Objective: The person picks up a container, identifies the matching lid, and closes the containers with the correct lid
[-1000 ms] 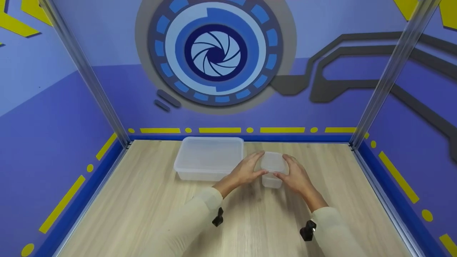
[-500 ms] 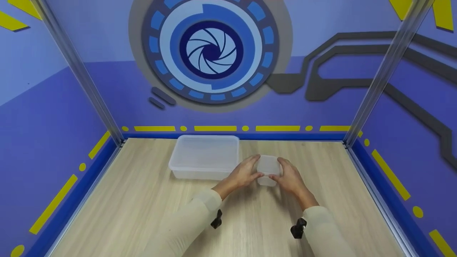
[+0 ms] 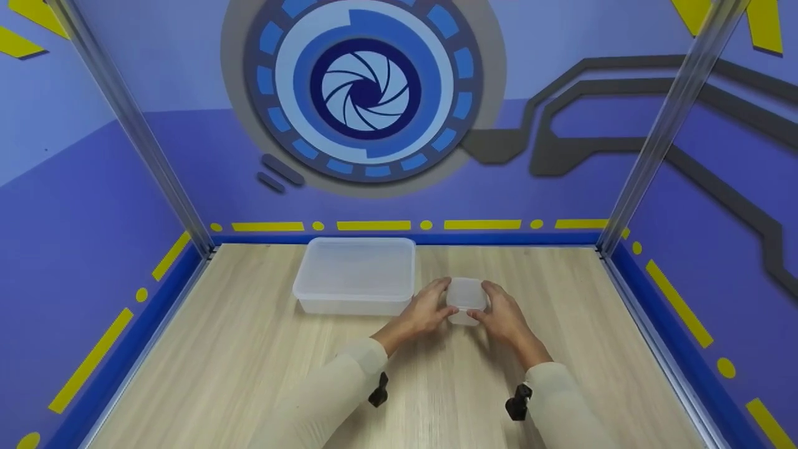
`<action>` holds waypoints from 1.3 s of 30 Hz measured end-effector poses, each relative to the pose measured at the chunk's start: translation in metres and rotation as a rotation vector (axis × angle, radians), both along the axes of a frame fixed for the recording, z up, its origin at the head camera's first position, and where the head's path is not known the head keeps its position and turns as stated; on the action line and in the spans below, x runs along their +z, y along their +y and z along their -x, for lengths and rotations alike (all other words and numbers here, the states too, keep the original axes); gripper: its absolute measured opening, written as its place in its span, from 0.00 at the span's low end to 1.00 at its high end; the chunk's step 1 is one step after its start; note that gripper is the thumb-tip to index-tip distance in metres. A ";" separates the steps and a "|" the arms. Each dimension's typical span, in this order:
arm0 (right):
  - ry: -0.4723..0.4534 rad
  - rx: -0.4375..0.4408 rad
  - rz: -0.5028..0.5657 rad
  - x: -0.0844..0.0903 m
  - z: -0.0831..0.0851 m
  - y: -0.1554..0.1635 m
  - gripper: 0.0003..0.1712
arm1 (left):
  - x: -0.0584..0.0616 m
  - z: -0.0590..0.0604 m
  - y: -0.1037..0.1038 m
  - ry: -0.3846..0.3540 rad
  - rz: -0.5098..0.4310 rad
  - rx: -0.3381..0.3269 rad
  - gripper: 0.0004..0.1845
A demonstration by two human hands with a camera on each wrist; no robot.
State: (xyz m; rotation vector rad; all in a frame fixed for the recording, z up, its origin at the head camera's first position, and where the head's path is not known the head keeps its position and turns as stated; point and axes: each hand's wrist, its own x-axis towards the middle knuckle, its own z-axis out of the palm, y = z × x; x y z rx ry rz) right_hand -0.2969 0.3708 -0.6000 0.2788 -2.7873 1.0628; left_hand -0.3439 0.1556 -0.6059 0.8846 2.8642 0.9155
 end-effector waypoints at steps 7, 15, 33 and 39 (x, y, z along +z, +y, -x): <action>-0.028 0.019 0.025 -0.001 0.002 0.007 0.42 | -0.003 -0.006 0.002 0.016 -0.011 0.017 0.37; -0.108 0.017 0.125 -0.010 -0.006 0.009 0.42 | 0.000 -0.014 0.004 -0.022 0.056 0.058 0.39; -0.139 -0.018 0.164 -0.009 -0.007 0.006 0.44 | 0.008 -0.013 0.009 0.002 0.143 0.075 0.39; -0.161 -0.021 0.145 -0.004 -0.005 0.004 0.44 | 0.010 -0.013 0.008 0.003 0.153 0.085 0.39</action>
